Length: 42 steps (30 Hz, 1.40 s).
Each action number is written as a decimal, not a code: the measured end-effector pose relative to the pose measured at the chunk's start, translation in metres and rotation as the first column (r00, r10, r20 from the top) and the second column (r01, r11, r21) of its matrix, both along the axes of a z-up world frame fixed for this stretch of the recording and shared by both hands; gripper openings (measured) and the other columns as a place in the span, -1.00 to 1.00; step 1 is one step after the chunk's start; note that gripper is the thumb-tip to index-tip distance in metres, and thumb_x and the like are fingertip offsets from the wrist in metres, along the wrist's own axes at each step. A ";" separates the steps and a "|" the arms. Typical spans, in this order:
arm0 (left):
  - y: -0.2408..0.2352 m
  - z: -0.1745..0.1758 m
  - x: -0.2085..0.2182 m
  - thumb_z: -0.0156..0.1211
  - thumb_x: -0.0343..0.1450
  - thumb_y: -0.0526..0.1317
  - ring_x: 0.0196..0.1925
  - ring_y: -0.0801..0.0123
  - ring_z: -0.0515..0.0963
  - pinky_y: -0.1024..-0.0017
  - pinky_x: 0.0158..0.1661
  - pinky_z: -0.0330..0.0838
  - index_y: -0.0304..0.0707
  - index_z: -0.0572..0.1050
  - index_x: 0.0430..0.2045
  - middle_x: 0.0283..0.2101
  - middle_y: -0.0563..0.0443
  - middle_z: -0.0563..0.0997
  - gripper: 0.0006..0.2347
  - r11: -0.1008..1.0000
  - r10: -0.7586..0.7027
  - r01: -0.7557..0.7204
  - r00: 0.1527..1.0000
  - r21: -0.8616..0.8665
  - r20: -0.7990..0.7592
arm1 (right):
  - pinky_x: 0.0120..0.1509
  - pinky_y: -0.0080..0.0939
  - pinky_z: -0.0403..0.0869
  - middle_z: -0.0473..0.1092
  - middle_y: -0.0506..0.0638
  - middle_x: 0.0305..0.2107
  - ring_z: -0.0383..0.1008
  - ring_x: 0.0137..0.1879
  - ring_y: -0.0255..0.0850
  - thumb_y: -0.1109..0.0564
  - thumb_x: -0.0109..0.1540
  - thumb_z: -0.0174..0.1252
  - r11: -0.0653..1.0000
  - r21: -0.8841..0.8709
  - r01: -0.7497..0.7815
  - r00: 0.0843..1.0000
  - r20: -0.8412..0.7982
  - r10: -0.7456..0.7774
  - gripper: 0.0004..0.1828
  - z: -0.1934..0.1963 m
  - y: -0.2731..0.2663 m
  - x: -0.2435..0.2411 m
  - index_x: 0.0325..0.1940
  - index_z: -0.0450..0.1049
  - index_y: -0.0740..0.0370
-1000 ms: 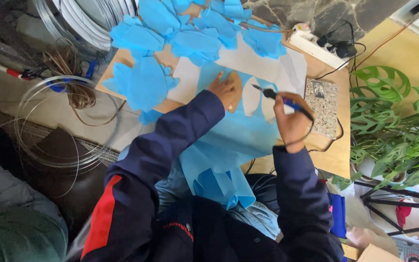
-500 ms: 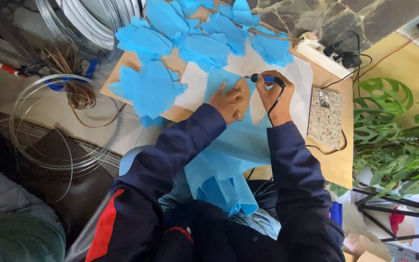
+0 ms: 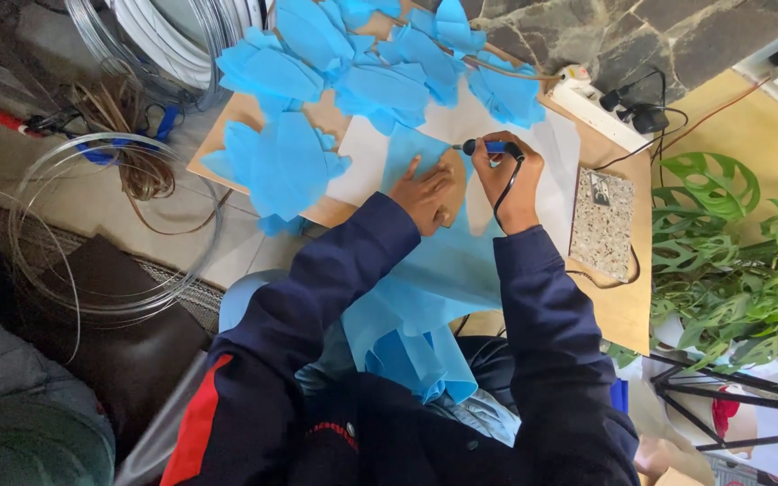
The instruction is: Using a heated cutting tool to trace a cardboard template and cut leaf-shaped pieces from blue fabric.
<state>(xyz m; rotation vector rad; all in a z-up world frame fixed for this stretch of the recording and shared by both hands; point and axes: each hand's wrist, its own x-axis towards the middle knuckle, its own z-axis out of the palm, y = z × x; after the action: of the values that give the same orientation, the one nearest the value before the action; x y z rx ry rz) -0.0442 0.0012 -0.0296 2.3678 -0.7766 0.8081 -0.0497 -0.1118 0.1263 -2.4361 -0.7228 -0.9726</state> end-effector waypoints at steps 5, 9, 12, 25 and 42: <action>-0.007 -0.027 0.018 -0.19 0.28 0.06 0.21 0.20 0.18 -0.15 0.20 -0.42 -0.20 0.30 -0.11 0.02 -0.05 0.30 -0.58 0.999 0.038 -0.040 0.996 0.036 0.076 | -0.47 -0.26 0.39 0.33 0.05 -0.74 0.40 -0.56 -0.10 0.25 0.08 0.13 1.000 -0.016 -0.012 1.000 0.004 0.012 -0.93 0.001 0.002 0.002 -0.51 0.42 0.23; 0.002 -0.004 0.001 -0.18 0.32 0.06 0.24 0.07 0.10 -0.23 0.18 -0.47 -0.10 0.36 -0.18 0.04 -0.17 0.26 -0.66 0.993 0.111 -0.112 0.994 0.049 0.008 | -0.46 -0.28 0.39 0.30 0.01 -0.77 0.39 -0.59 -0.11 0.24 0.08 0.14 0.999 -0.017 -0.040 0.999 0.017 0.040 -0.91 -0.001 0.005 0.003 -0.54 0.40 0.19; 0.007 -0.001 -0.003 -0.08 0.23 0.15 0.24 -0.01 0.09 -0.30 0.15 -0.39 -0.02 0.40 -0.19 0.09 -0.19 0.20 -0.59 0.971 0.221 -0.225 0.973 0.082 0.061 | -0.45 -0.28 0.39 0.31 -0.01 -0.76 0.39 -0.57 -0.13 0.23 0.07 0.14 0.998 -0.007 -0.056 0.998 0.006 0.056 -0.91 0.001 0.009 -0.001 -0.54 0.41 0.17; 0.005 -0.011 0.003 -0.04 0.15 0.21 0.25 -0.12 0.03 -0.37 0.12 -0.48 0.17 0.42 -0.21 0.11 -0.24 0.15 -0.58 0.973 0.226 -0.224 0.973 0.052 -0.051 | -0.49 -0.27 0.38 0.31 0.03 -0.77 0.39 -0.58 -0.09 0.25 0.05 0.13 0.995 -0.009 -0.095 0.994 -0.051 0.095 -0.92 0.015 0.017 -0.028 -0.55 0.42 0.20; 0.010 -0.002 -0.002 -0.01 0.15 0.22 0.27 -0.09 0.00 -0.35 0.11 -0.56 0.26 0.39 -0.18 0.16 -0.18 0.12 -0.59 0.971 0.218 -0.196 0.962 0.138 -0.167 | -0.52 -0.28 0.34 0.29 0.04 -0.79 0.37 -0.61 -0.09 0.30 0.03 0.10 0.987 0.066 -0.149 0.981 -0.119 0.156 -0.90 0.024 0.016 -0.047 -0.59 0.41 0.22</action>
<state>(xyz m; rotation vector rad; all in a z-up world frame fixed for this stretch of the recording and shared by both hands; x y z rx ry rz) -0.0459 0.0113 -0.0312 2.6195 -0.5216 0.6300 -0.0963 -0.0959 0.1505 -2.3294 -0.8139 -0.7658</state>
